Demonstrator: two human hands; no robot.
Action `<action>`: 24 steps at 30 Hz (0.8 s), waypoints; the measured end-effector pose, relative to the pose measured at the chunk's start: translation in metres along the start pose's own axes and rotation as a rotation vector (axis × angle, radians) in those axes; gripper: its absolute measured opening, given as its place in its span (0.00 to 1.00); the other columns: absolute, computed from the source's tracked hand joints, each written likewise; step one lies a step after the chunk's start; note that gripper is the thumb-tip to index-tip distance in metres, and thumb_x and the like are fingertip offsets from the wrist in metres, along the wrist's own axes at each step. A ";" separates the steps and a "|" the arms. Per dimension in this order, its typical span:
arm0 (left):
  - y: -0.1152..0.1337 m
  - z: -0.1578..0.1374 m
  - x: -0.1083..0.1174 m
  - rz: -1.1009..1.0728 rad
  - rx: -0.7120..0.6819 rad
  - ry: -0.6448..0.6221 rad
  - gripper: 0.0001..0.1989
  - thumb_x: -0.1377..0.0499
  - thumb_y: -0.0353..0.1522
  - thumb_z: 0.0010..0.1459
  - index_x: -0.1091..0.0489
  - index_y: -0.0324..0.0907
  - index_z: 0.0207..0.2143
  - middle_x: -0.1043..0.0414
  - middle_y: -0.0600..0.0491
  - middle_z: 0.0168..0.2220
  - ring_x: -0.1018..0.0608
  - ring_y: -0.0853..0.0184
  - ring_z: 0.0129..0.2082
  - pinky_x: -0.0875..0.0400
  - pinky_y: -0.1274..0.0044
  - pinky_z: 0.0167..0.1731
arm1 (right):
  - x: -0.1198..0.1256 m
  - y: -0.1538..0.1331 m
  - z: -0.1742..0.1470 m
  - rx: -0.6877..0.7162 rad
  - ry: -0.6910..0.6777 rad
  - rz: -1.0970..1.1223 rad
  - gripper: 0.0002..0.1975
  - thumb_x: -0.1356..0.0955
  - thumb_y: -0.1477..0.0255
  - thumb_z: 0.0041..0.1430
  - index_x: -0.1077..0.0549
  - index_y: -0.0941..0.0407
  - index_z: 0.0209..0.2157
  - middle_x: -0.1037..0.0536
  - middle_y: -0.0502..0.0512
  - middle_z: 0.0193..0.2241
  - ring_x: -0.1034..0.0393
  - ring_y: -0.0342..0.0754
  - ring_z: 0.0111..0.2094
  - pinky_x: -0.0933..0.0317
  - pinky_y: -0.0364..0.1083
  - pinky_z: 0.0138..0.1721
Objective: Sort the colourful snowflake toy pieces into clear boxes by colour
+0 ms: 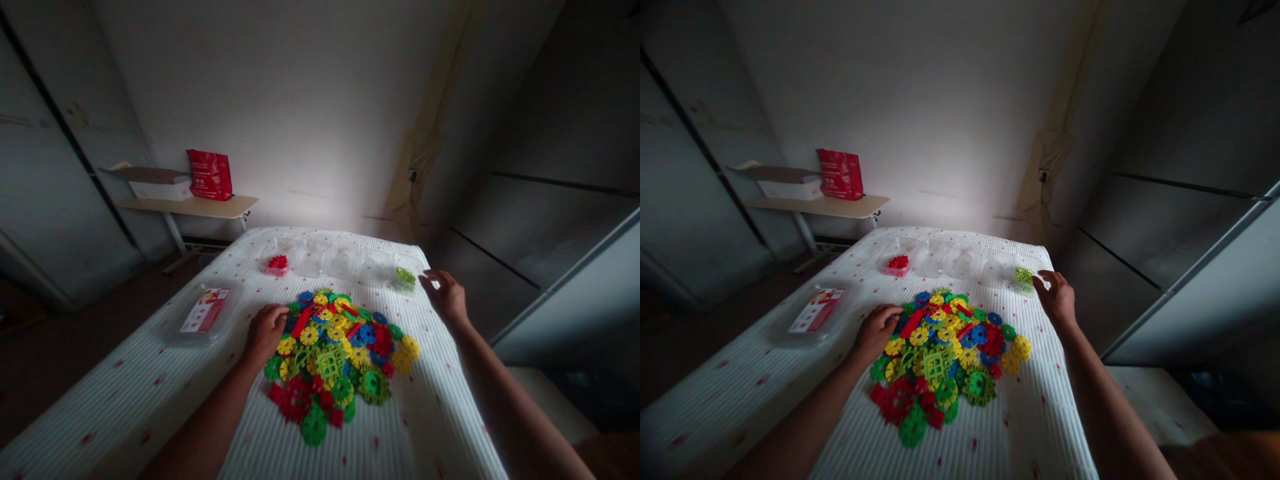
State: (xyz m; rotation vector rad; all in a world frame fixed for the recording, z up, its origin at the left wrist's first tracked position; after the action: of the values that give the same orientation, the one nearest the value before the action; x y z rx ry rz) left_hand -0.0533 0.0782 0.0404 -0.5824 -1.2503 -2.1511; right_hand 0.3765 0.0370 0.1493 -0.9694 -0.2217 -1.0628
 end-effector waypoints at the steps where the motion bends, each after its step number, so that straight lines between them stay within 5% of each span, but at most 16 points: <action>1: 0.000 0.000 0.000 0.003 -0.005 0.001 0.11 0.49 0.27 0.51 0.28 0.42 0.33 0.26 0.50 0.36 0.25 0.64 0.39 0.31 0.71 0.44 | -0.002 -0.009 -0.008 0.010 -0.042 0.039 0.23 0.38 0.53 0.54 0.24 0.58 0.35 0.21 0.61 0.31 0.27 0.51 0.32 0.34 0.49 0.33; 8: 0.001 0.000 -0.001 0.021 -0.013 -0.006 0.11 0.49 0.27 0.52 0.27 0.42 0.34 0.26 0.50 0.36 0.25 0.65 0.39 0.31 0.72 0.44 | -0.042 -0.085 -0.097 0.163 -0.635 0.199 0.12 0.35 0.63 0.55 0.24 0.56 0.34 0.21 0.56 0.32 0.27 0.47 0.31 0.33 0.44 0.32; 11: 0.001 0.000 -0.001 0.035 -0.009 -0.010 0.12 0.49 0.27 0.52 0.27 0.41 0.34 0.25 0.50 0.37 0.25 0.64 0.40 0.31 0.71 0.44 | -0.049 -0.106 -0.137 0.307 -0.768 0.102 0.14 0.34 0.66 0.53 0.26 0.56 0.41 0.22 0.57 0.37 0.28 0.49 0.37 0.35 0.46 0.39; 17: 0.001 0.000 -0.003 0.057 -0.003 -0.031 0.11 0.49 0.27 0.52 0.28 0.40 0.35 0.26 0.48 0.37 0.25 0.64 0.40 0.31 0.71 0.45 | -0.063 -0.119 -0.176 0.499 -0.786 -0.192 0.28 0.29 0.64 0.45 0.30 0.55 0.50 0.25 0.62 0.44 0.32 0.58 0.44 0.39 0.55 0.45; 24: 0.002 -0.001 -0.001 0.066 -0.012 -0.014 0.11 0.49 0.27 0.53 0.28 0.41 0.35 0.26 0.49 0.37 0.25 0.64 0.40 0.31 0.71 0.44 | -0.043 -0.089 -0.132 0.302 -0.581 0.070 0.20 0.34 0.65 0.54 0.32 0.56 0.49 0.25 0.61 0.44 0.30 0.53 0.44 0.35 0.50 0.45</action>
State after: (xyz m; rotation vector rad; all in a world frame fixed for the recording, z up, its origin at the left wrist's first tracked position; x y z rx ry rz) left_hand -0.0508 0.0772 0.0407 -0.6362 -1.2101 -2.1046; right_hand 0.2448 -0.0480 0.0966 -0.9806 -0.7958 -0.6371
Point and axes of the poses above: each hand's wrist, its own z-axis towards the middle knuckle, its own x-axis out of the back of the hand, y = z × x, the point moved 10 cm from there along z, towards the middle knuckle
